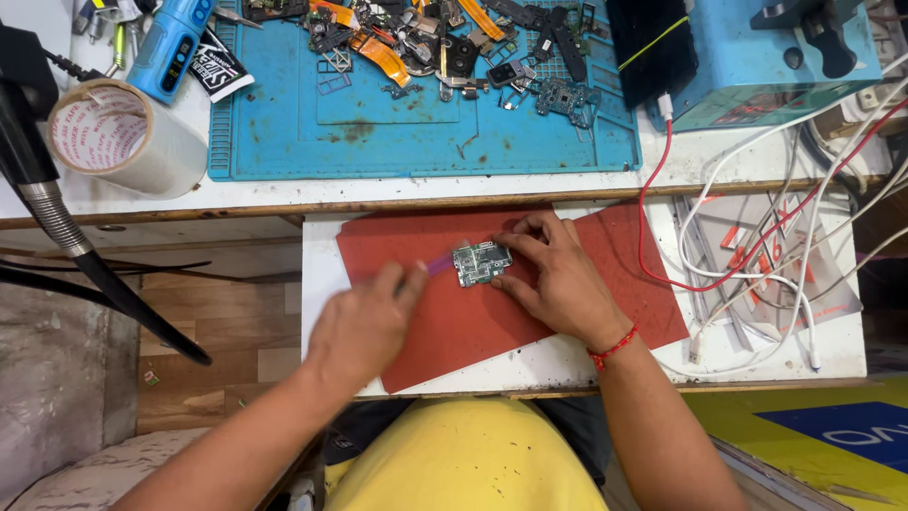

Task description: The person uses a toothbrush to scrub a small green circuit board placed on a red mat. They then use a hot air gun to apply heat to the board while holding it steady with their other hand. The person returns to scrubbing the board with the toothbrush after setting the hot air gun aside.

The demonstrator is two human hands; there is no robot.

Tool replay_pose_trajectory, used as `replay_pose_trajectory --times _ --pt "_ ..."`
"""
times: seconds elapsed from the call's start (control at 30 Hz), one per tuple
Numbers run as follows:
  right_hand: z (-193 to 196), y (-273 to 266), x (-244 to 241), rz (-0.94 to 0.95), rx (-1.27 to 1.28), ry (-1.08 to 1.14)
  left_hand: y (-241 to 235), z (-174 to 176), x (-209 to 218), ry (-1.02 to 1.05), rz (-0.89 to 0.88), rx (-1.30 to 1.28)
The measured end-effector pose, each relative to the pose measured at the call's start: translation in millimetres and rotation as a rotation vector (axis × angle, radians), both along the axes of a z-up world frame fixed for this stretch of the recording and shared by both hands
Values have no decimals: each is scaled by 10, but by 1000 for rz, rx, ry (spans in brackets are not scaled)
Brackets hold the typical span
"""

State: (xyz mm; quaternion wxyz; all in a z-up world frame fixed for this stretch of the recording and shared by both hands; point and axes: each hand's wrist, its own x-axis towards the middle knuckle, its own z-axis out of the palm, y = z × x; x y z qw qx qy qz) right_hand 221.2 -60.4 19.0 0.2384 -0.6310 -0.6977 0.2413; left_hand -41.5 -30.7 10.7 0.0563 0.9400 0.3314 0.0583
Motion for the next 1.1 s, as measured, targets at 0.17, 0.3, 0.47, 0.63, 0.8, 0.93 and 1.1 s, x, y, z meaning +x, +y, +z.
replay_pose_trajectory --times 0.17,0.3,0.47,0.63,0.8,0.93,1.1 --pt "-80 -67 36 -22 31 21 -178 5 38 -23 -45 -66" --pt "-120 -60 59 5 27 18 44 -18 -13 -281 160 -171" --pt "-101 -49 66 45 39 35 -118 11 97 -234 200 -192" --pt "-66 -78 73 39 25 19 -30 -46 207 -120 137 -162" --pt "-53 -77 44 24 10 33 -9 -105 161 -132 90 -173" --pt "-68 -74 47 24 2 45 -59 -126 196 -230 192 -194" --pt "-87 -82 63 45 47 23 -238 -55 268 -161 171 -278"
